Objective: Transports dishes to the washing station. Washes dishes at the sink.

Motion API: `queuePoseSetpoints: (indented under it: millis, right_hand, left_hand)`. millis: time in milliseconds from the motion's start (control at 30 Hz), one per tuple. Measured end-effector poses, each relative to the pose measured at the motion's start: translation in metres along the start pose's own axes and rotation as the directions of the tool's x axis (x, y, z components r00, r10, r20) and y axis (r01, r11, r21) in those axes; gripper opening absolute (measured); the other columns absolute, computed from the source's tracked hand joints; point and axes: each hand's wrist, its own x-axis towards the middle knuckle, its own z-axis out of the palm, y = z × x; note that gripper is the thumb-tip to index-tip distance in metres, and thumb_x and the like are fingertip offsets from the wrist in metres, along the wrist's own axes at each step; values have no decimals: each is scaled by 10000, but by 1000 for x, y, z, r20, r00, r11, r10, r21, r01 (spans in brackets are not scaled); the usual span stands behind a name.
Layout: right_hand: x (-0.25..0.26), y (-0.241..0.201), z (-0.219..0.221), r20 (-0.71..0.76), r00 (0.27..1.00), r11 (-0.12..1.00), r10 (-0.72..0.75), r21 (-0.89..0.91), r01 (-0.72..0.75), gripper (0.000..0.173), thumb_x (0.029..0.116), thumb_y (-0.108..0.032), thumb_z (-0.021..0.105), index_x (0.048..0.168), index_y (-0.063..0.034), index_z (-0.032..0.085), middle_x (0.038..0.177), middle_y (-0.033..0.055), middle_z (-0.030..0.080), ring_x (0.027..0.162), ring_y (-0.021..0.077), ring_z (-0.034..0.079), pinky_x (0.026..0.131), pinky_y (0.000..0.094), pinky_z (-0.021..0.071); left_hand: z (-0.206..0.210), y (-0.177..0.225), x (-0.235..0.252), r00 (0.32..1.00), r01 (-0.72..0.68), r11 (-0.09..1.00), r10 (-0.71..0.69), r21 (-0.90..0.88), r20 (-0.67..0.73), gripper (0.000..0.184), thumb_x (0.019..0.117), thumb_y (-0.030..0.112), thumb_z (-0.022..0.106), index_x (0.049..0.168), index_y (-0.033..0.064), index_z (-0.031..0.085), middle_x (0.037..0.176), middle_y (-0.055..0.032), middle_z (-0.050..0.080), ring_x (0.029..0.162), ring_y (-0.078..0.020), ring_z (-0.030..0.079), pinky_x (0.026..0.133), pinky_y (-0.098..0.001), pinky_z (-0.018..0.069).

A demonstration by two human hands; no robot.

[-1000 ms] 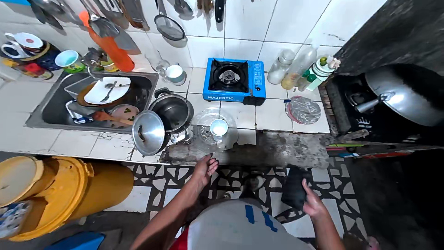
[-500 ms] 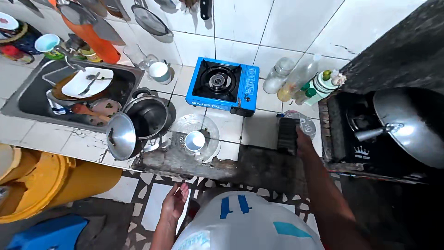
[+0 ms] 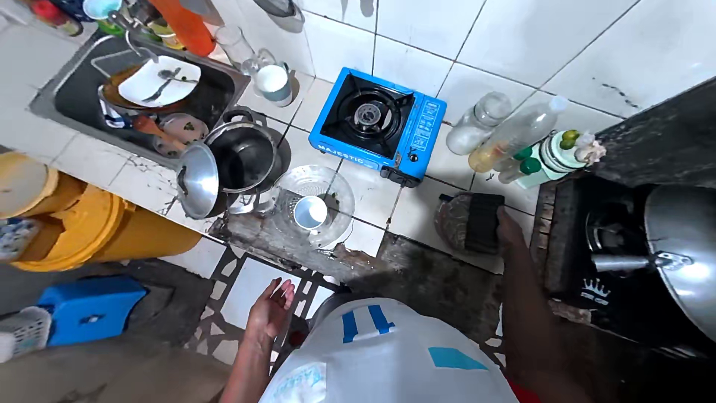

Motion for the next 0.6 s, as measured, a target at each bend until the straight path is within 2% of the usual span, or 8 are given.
queuePoseSetpoints:
  millis: [133, 200, 300, 367, 400, 500, 567, 600]
  right_hand:
    - [-29, -7, 63, -14, 998, 995, -66, 78, 67, 624, 1107, -505, 312, 1412, -15, 549, 1347, 238, 609, 1239, 325, 606, 1033, 551, 496]
    - [-38, -11, 88, -23, 991, 989, -129, 75, 131, 596, 1118, -454, 318, 1409, 19, 533, 1372, 261, 580, 1271, 333, 575, 1058, 540, 469]
    - [-45, -6, 109, -38, 970, 964, -239, 112, 241, 573, 1125, -376, 328, 1573, -20, 349, 1592, 224, 398, 1461, 298, 422, 1197, 495, 362]
    - [-52, -5, 112, -36, 949, 945, -313, 83, 315, 594, 1121, -331, 358, 1609, -6, 265, 1668, 224, 265, 1535, 309, 310, 1255, 475, 280]
    - [-56, -9, 113, -46, 938, 938, -343, 47, 345, 588, 1113, -320, 395, 1592, 9, 301, 1657, 235, 286, 1525, 327, 330, 1249, 482, 291]
    - [-69, -16, 109, -58, 925, 922, -375, -128, 365, 538, 1092, -322, 470, 1486, 44, 469, 1510, 289, 480, 1404, 405, 471, 1170, 560, 366]
    - [-71, -15, 106, -19, 923, 901, -385, -224, 372, 545, 1082, -297, 511, 1475, 78, 468, 1492, 329, 479, 1407, 450, 462, 1181, 576, 349]
    - [-77, -19, 106, 9, 917, 889, -400, -239, 390, 537, 1070, -253, 537, 1460, 108, 467, 1485, 343, 479, 1406, 445, 466, 1191, 543, 348]
  left_hand:
    - [-10, -7, -5, 1000, 2, 1000, -2, -24, -26, 296, 1110, 275, 424, 1307, 65, 493, 989, -83, 713, 746, -134, 713, 664, -262, 603]
    - [-16, -12, -9, 999, 1, 999, -3, -45, -43, 299, 1105, 269, 438, 1313, 63, 494, 997, -90, 713, 752, -138, 713, 670, -264, 602]
    - [-28, -17, -12, 998, 2, 997, -6, -72, -65, 294, 1100, 265, 449, 1304, 59, 498, 974, -87, 715, 734, -137, 711, 656, -262, 601]
    - [-33, -19, -15, 996, 2, 995, -11, -102, -84, 306, 1097, 257, 455, 1313, 45, 501, 970, -96, 712, 729, -142, 707, 652, -270, 599]
    - [-35, -18, -17, 996, 3, 993, -14, -122, -92, 309, 1094, 252, 463, 1314, 38, 502, 976, -100, 706, 731, -144, 701, 656, -273, 595]
    - [-44, -11, -22, 993, 0, 984, -21, -179, -115, 325, 1093, 264, 464, 1318, 35, 512, 975, -103, 705, 710, -136, 688, 639, -259, 580]
    - [-52, -5, -24, 991, -5, 977, -23, -211, -131, 338, 1093, 268, 467, 1334, 36, 513, 999, -105, 698, 731, -136, 685, 650, -258, 573]
    - [-57, -1, -26, 990, -15, 975, -17, -224, -141, 348, 1093, 269, 467, 1348, 35, 510, 1016, -108, 696, 739, -138, 682, 653, -260, 570]
